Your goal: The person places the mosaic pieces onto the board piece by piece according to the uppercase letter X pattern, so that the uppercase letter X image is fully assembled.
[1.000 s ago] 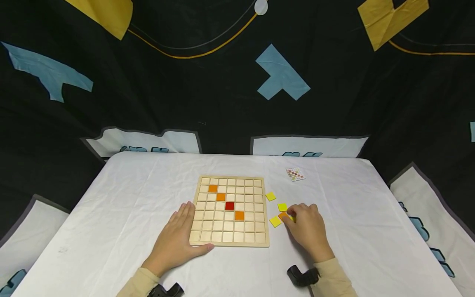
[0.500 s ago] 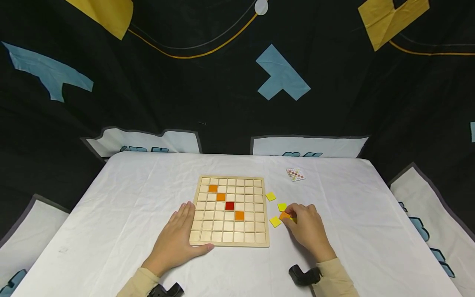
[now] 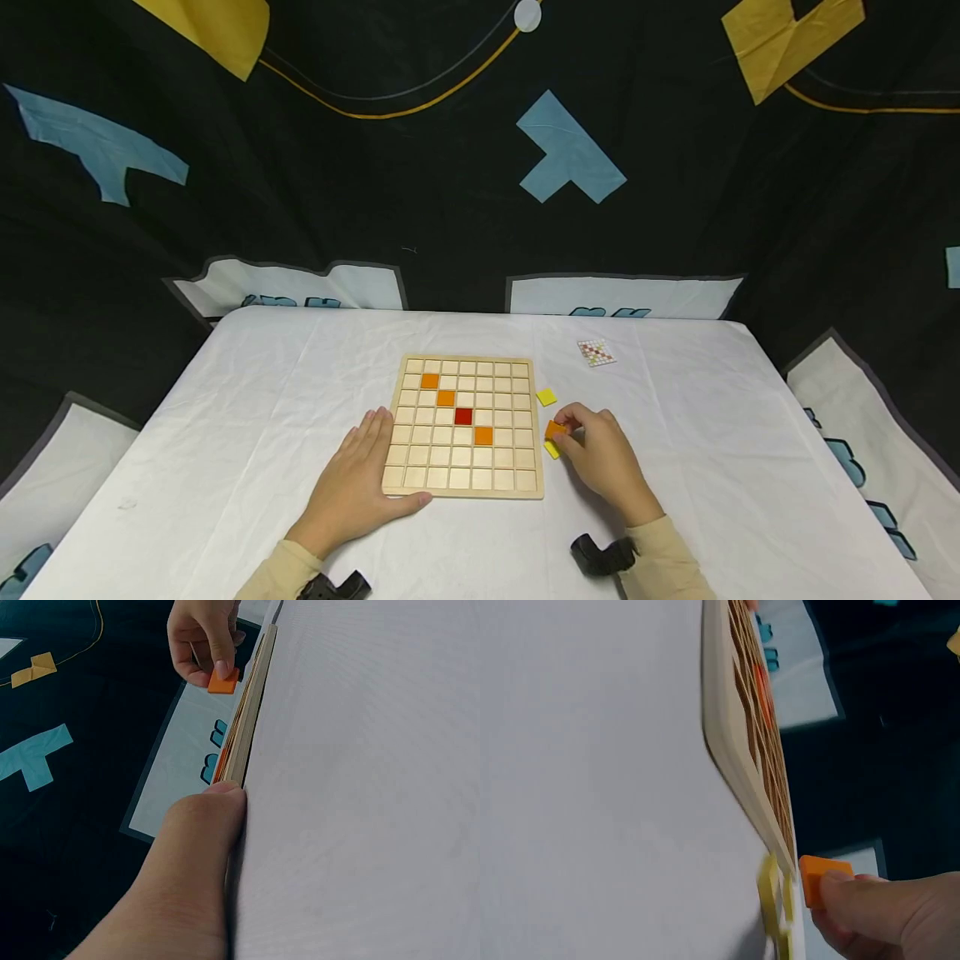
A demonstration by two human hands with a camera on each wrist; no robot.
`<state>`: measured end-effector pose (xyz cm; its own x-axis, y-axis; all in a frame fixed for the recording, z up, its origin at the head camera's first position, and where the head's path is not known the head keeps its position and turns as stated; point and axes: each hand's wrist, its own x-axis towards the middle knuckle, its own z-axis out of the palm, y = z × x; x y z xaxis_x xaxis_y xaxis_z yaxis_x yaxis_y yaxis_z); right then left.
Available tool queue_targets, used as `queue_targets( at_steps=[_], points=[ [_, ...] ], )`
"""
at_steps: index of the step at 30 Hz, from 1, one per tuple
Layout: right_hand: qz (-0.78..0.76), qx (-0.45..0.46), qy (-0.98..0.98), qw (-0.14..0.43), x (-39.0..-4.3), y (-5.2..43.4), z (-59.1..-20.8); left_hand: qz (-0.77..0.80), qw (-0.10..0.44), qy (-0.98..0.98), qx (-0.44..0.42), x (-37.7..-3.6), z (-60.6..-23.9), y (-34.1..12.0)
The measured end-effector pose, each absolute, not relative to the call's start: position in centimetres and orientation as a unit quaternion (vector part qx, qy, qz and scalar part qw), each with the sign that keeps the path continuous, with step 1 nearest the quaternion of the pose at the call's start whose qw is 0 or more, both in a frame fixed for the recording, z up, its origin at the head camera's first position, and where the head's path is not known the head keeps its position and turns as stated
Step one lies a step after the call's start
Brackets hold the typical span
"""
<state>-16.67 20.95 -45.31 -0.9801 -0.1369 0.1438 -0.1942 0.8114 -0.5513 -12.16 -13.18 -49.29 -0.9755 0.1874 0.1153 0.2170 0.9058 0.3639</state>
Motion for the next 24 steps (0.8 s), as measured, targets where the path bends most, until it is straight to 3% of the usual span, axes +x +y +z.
queue_targets(
  at_steps=[13,24],
  points=[
    [0.353,0.166,-0.921,0.005,-16.5,17.1,-46.2,-0.191,0.04,-0.975,-0.107,-12.1,-49.2,-13.2],
    [0.348,0.181,-0.92,-0.002,-16.6,16.2,-46.7,-0.189,0.049,-0.975,-0.108,-12.2,-49.4,-13.2]
  ],
)
